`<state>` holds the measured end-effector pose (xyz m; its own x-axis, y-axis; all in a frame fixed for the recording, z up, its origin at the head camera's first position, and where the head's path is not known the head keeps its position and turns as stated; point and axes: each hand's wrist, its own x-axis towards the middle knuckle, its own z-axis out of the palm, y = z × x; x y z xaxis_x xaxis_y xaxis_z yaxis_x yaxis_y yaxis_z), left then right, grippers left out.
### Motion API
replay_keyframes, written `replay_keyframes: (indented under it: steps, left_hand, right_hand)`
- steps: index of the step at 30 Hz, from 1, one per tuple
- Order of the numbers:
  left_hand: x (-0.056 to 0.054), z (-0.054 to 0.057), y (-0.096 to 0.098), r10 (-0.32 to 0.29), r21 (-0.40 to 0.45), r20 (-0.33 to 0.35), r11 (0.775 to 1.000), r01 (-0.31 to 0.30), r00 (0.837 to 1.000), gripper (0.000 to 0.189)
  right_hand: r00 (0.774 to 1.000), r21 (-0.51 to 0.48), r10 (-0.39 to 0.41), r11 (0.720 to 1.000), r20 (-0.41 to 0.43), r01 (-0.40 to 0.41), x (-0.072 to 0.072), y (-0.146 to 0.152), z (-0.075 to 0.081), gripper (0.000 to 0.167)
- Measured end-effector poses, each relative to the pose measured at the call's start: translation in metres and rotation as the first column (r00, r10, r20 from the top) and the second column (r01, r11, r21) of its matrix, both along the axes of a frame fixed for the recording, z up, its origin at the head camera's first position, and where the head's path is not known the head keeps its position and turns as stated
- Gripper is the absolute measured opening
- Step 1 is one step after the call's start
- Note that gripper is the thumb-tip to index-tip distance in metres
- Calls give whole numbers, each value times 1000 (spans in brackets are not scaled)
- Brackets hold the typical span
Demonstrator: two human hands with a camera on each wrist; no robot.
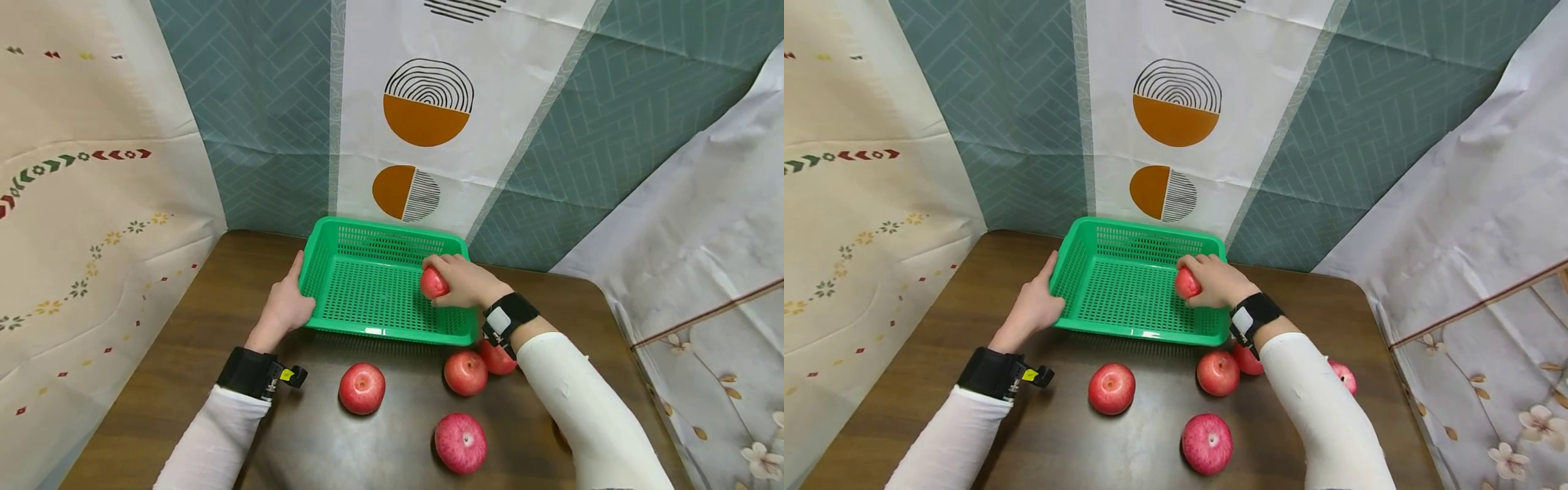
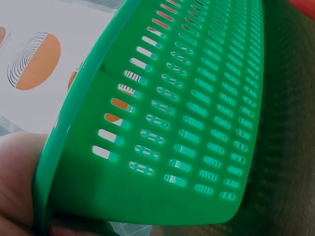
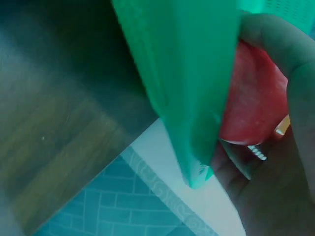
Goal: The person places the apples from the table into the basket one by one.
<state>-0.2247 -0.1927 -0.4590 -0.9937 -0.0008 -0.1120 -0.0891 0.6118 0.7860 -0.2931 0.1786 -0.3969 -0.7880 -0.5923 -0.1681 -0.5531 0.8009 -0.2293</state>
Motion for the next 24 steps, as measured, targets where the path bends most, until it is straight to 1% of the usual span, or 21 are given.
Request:
replay_keyframes:
  steps: [2, 6, 12, 14, 18, 21, 24]
  left_hand:
    - [0, 0, 0, 5, -1, 6, 1000, -5, 1000, 102]
    - [1, 0, 0, 8, 2, 17, 1000, -8, 1000, 103]
    - [-1, 0, -1, 5, -2, 14, 1000, -5, 1000, 103]
    - [-1, 0, -1, 2, 3, 13, 1000, -2, 1000, 103]
    - [0, 2, 0, 16, 3, 12, 1000, -16, 1000, 104]
    - [1, 3, 0, 23, 2, 12, 1000, -23, 1000, 104]
    - [0, 2, -1, 18, 8, 10, 1000, -19, 1000, 103]
  right_hand:
    - [1000, 39, 25, 999, -13, -25, -7, -2, -3, 73]
    - [997, 78, 76, 994, -27, -73, -19, -2, -9, 72]
    - [993, 83, 103, 992, -55, -98, -33, 0, -15, 71]
    - [993, 80, 109, 991, -54, -104, -35, 0, -19, 70]
    - [992, 80, 121, 990, -43, -117, -40, -2, -28, 69]
    - [993, 87, 113, 990, -43, -109, -41, -4, -34, 69]
    - [992, 90, 106, 991, -61, -100, -41, -5, -38, 69]
